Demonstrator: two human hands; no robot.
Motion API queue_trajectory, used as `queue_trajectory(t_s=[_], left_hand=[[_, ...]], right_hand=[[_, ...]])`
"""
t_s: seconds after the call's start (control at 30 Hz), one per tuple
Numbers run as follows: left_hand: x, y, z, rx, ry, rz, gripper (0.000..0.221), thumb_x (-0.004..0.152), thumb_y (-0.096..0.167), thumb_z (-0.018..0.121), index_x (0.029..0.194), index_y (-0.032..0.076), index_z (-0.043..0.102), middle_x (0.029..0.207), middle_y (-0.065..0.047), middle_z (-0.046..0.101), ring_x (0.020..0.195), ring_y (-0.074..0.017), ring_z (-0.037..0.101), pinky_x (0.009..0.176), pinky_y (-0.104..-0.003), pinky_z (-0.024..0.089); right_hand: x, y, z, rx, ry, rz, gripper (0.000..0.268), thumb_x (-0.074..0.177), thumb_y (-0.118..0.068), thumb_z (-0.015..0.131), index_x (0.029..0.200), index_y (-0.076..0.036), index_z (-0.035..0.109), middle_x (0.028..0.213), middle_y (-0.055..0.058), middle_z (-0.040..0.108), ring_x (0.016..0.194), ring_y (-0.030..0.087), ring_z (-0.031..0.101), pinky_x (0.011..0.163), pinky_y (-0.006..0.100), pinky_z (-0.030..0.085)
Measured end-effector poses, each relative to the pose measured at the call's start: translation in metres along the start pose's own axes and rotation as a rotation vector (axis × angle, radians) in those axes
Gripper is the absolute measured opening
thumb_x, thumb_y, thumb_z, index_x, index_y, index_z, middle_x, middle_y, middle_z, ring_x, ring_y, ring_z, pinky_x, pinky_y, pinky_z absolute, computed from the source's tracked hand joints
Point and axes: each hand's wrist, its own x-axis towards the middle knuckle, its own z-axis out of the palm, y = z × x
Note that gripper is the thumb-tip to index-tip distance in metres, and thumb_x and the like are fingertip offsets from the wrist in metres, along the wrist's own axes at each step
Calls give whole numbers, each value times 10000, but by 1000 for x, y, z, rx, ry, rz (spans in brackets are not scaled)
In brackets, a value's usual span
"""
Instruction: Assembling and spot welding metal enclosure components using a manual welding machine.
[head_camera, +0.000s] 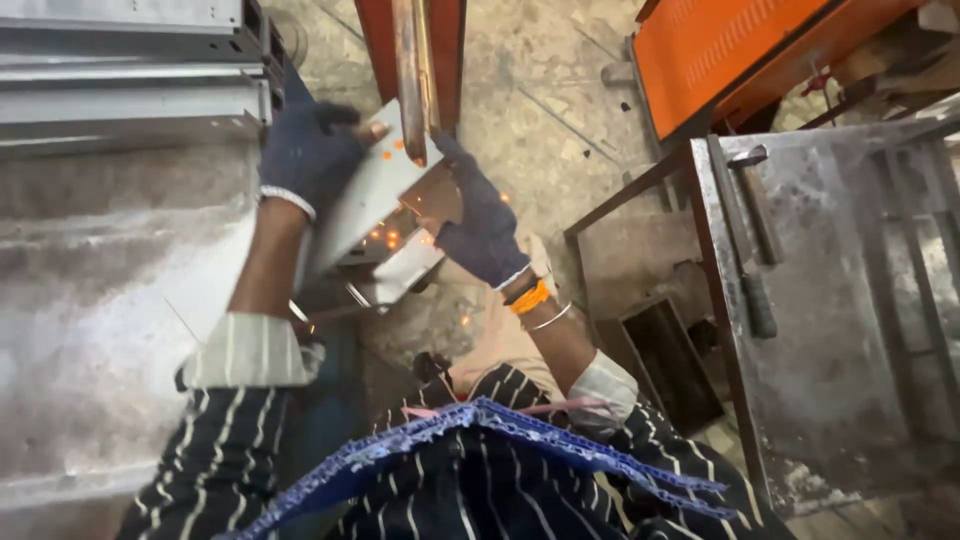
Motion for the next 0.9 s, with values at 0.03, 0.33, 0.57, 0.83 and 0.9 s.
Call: queue_trajectory(t_s=[0.03,0.33,0.57,0.83,0.9], left_hand=[[-3,4,-3,-5,-6,-4,497,832,454,833,1083,28,785,918,-200,746,854,-297,746,796,-378,555],[7,10,-8,150,61,43,614,719,525,900,1091,49,789,926,-230,749,873,-373,718,817,-445,542],[12,14,-13,216,-69,-73,546,771,597,849,907,69,810,790,-211,725,733,-369,720,780,-455,564],[16,11,-12,271,-98,-23,568,767,614,852,867,56,813,738,-227,710,687,-377,710,757,-465,562],[15,17,-16,291,-142,-86,605,766,640,843,870,45,803,745,-235,709,690,-382,713,770,-461,567]], right_hand=[[-8,-4,3,-3,-4,7,895,804,-148,826,1575,-152,370,1373,152,635,1254,330,660,1005,382,551],[-17,-3,12,17,22,66,980,761,-136,810,1602,-151,308,1357,202,621,1240,370,650,1014,413,543],[-21,-22,13,47,14,140,926,779,-121,753,1601,-113,327,1362,181,657,1189,336,689,968,388,561],[-27,-22,20,2,85,60,901,787,-99,764,1581,-102,338,1418,200,618,1265,350,653,1008,383,548],[-27,-26,20,-4,89,58,914,777,-98,770,1583,-114,338,1422,193,617,1271,352,649,1006,389,548]])
